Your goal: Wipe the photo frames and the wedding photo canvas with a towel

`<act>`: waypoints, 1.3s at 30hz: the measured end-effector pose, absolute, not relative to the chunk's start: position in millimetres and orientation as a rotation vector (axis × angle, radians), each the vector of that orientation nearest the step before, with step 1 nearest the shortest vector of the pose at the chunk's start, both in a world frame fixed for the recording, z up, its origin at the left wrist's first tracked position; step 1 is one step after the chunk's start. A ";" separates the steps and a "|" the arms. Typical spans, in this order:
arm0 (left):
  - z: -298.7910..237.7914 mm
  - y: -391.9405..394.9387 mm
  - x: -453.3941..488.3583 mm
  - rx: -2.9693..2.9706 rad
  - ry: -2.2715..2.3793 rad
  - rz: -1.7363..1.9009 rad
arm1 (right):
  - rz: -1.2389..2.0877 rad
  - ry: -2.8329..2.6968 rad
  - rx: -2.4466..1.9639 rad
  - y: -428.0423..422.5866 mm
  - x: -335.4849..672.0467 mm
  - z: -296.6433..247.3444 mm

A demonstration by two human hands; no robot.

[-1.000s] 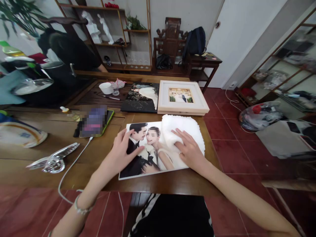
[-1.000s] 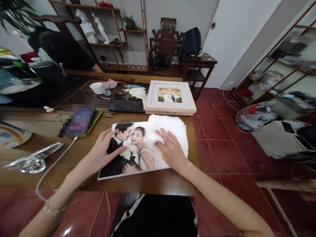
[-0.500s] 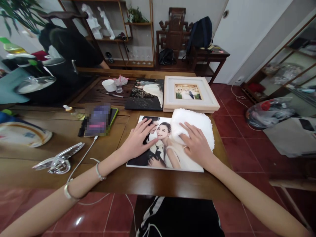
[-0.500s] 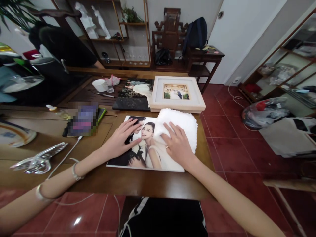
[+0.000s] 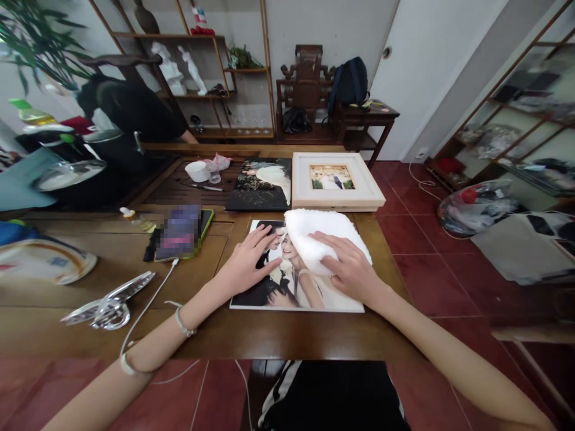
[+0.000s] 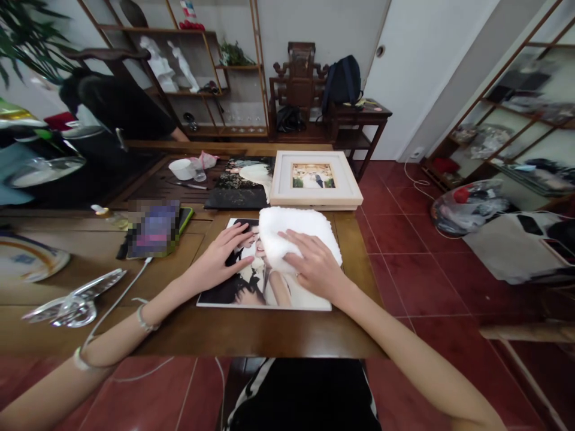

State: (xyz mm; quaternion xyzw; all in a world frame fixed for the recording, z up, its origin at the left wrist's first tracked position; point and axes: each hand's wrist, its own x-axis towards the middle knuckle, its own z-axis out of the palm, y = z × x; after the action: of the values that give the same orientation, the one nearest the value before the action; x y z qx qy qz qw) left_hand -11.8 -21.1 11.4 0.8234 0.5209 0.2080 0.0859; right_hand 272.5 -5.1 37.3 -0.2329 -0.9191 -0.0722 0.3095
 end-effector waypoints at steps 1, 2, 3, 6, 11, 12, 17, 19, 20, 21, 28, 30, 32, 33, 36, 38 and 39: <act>14.4 -24.4 -9.2 2.450 1.606 0.609 | -0.224 -2.427 -0.611 -5.7 271.1 39.0; 18.5 -29.2 -5.3 2.433 1.662 0.613 | -0.267 -2.409 -0.636 -6.7 269.1 40.9; 23.9 -35.5 0.2 2.403 1.696 0.643 | -0.317 -2.377 -0.683 -8.3 266.1 43.0; 43.3 -61.4 24.7 2.195 1.553 0.901 | -0.460 -2.283 -0.846 -18.7 250.0 48.8; 56.5 -94.7 67.2 1.310 1.266 1.399 | -0.481 -2.379 -0.872 -50.3 210.4 52.0; 54.6 -96.8 71.5 1.152 1.266 1.471 | -0.433 -2.419 -0.880 -55.2 205.0 53.0; 42.5 -97.5 76.8 0.830 1.314 1.769 | -0.014 -2.574 -0.851 -60.5 201.5 62.9; 39.6 -99.5 80.1 0.910 1.444 1.889 | 0.073 -2.584 -0.830 -60.6 204.1 64.1; 37.9 -101.4 82.7 0.971 1.537 1.928 | 0.081 -2.581 -0.829 -61.7 204.5 63.2; 35.9 -104.0 85.7 1.030 1.637 1.945 | 0.069 -2.577 -0.841 -63.6 204.1 61.3; 23.8 -116.1 90.9 0.931 1.845 1.602 | 0.050 -2.613 -0.917 -78.9 196.3 49.2; 28.7 -109.4 85.4 0.819 1.612 1.561 | 0.197 -2.590 -0.805 -74.0 201.0 52.4; 35.6 -98.3 78.9 0.687 1.360 1.520 | 0.396 -2.539 -0.638 -62.8 210.2 56.6; 38.4 -92.1 75.5 0.633 1.290 1.502 | 0.491 -2.507 -0.550 -55.4 216.1 58.1; 41.0 -76.6 64.4 0.587 1.385 1.487 | 0.610 -2.342 -0.473 -29.0 236.0 55.3; 39.8 -73.0 54.1 0.581 1.542 1.571 | 0.524 -2.182 -0.656 -10.0 248.9 46.9; 39.5 -74.1 47.5 0.576 1.604 1.652 | 0.455 -2.105 -0.775 -0.8 254.9 41.5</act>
State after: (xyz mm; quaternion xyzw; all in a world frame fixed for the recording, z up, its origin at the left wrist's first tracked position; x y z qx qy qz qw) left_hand 47.5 -74.1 39.5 0.2248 0.6267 0.6453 0.3746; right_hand 254.9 -0.8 41.5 -0.3083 -0.8374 0.1809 0.4135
